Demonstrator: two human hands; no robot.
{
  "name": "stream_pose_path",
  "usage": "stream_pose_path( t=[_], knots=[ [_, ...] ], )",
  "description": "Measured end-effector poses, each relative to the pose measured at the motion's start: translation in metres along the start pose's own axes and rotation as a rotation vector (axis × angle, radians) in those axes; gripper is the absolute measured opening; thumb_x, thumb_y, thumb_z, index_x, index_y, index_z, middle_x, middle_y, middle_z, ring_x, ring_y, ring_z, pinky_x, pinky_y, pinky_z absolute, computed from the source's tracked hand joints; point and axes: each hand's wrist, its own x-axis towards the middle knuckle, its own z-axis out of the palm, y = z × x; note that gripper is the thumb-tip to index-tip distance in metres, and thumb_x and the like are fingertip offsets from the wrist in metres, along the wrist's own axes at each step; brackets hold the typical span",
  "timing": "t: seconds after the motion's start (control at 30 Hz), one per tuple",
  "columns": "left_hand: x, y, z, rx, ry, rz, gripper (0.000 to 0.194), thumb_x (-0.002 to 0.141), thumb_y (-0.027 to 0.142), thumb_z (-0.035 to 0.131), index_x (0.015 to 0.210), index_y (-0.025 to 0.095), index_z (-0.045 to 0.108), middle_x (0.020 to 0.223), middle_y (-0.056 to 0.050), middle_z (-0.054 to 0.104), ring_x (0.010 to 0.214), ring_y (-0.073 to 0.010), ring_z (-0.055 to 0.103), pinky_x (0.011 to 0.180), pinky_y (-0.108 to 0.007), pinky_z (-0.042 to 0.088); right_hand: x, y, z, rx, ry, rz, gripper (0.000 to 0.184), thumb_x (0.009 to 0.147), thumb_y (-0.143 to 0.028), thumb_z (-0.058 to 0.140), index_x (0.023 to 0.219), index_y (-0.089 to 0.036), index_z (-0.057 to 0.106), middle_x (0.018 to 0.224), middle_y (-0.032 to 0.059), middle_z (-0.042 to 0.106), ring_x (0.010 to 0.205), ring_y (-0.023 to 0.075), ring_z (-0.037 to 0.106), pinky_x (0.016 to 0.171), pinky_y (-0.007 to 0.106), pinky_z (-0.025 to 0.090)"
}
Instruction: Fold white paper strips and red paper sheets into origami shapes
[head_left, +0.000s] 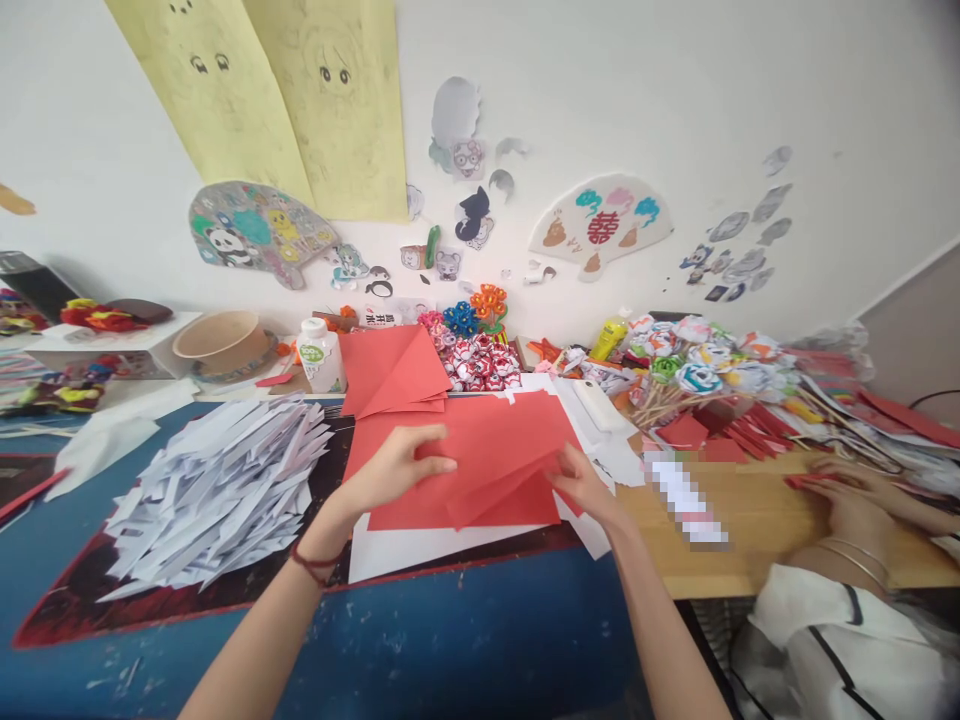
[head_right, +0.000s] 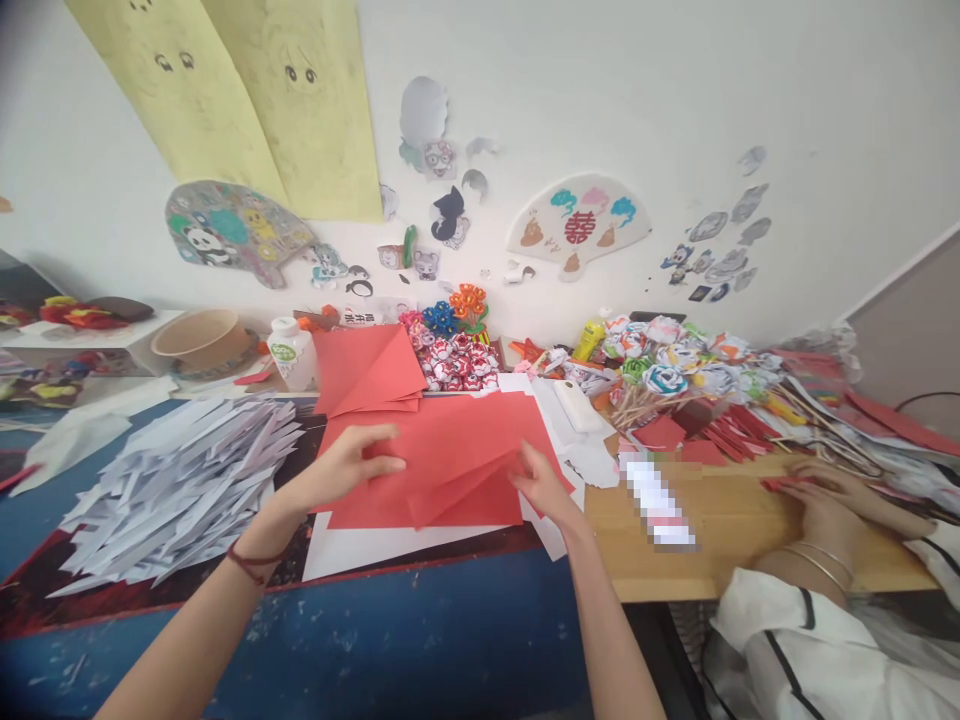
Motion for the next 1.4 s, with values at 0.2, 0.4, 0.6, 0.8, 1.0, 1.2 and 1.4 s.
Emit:
stream_pose_path(
  t=[0.2, 0.4, 0.6, 0.8, 1.0, 1.2, 1.4],
  knots=[
    [-0.023, 0.001, -0.01, -0.753, 0.367, -0.082, 0.024, 0.079, 0.036, 0.075, 0.09, 0.019, 0.063, 0.093, -0.003, 0.067, 0.083, -0.0151, 0.063, 0.072, -0.023, 0.051, 0.042, -0.092, -0.004, 0.008, -0.177, -0.254, 0.032, 0.087, -0.041, 0.066, 0.115, -0.025, 0.064, 0.127, 0.0087, 0.059, 0.124, 0.0263, 0.051, 0.107, 0.043, 0.038],
    [-0.031, -0.016, 0.005, -1.101, 0.467, -0.163, 0.028, 0.079, 0.036, 0.076, 0.098, 0.023, 0.061, 0.094, -0.001, 0.07, 0.078, -0.0129, 0.066, 0.072, -0.022, 0.054, 0.086, -0.15, 0.025, 0.155, -0.307, -0.304, 0.03, 0.078, -0.042, 0.077, 0.081, -0.02, 0.057, 0.084, -0.0005, 0.055, 0.08, 0.0148, 0.056, 0.08, 0.03, 0.047],
    [-0.055, -0.025, 0.004, -0.965, 0.306, -0.307, 0.035, 0.076, 0.039, 0.078, 0.098, 0.019, 0.062, 0.097, -0.006, 0.072, 0.082, -0.0188, 0.07, 0.076, -0.03, 0.055, 0.12, -0.125, 0.031, 0.092, -0.318, -0.055, 0.05, 0.075, -0.042, 0.079, 0.112, -0.016, 0.058, 0.076, -0.0034, 0.056, 0.072, 0.013, 0.058, 0.073, 0.027, 0.046],
    [-0.038, -0.046, -0.008, -0.539, 0.233, -0.313, 0.062, 0.078, 0.047, 0.074, 0.131, 0.022, 0.053, 0.114, -0.011, 0.069, 0.11, -0.0233, 0.063, 0.094, -0.035, 0.048, 0.117, -0.054, 0.035, 0.084, -0.481, 0.124, 0.045, 0.071, -0.045, 0.079, 0.104, -0.018, 0.065, 0.094, 0.004, 0.066, 0.089, 0.0188, 0.063, 0.079, 0.03, 0.049],
    [0.023, -0.05, -0.004, -0.303, 0.266, -0.211, 0.041, 0.076, 0.048, 0.072, 0.102, 0.016, 0.069, 0.107, -0.011, 0.071, 0.097, -0.0239, 0.065, 0.075, -0.029, 0.051, 0.109, -0.044, 0.045, -0.008, -0.582, 0.103, 0.035, 0.079, -0.049, 0.071, 0.097, -0.019, 0.068, 0.096, 0.0033, 0.067, 0.087, 0.0181, 0.06, 0.078, 0.029, 0.048],
    [0.039, -0.056, -0.009, -0.211, 0.263, -0.169, 0.025, 0.072, 0.04, 0.075, 0.078, 0.016, 0.069, 0.087, -0.005, 0.072, 0.084, -0.0205, 0.064, 0.073, -0.028, 0.048, 0.117, -0.048, 0.049, 0.001, -0.385, 0.036, 0.034, 0.082, -0.051, 0.067, 0.091, -0.018, 0.069, 0.09, 0.0044, 0.068, 0.079, 0.0171, 0.061, 0.07, 0.028, 0.047],
    [0.048, -0.051, -0.015, -0.102, 0.155, -0.017, 0.025, 0.085, 0.04, 0.063, 0.098, 0.021, 0.073, 0.105, -0.004, 0.073, 0.099, -0.0209, 0.065, 0.089, -0.029, 0.046, 0.126, -0.045, 0.06, -0.025, -0.317, 0.034, 0.03, 0.081, -0.047, 0.068, 0.088, -0.017, 0.069, 0.085, 0.0045, 0.069, 0.077, 0.0172, 0.061, 0.071, 0.029, 0.047]
  ],
)
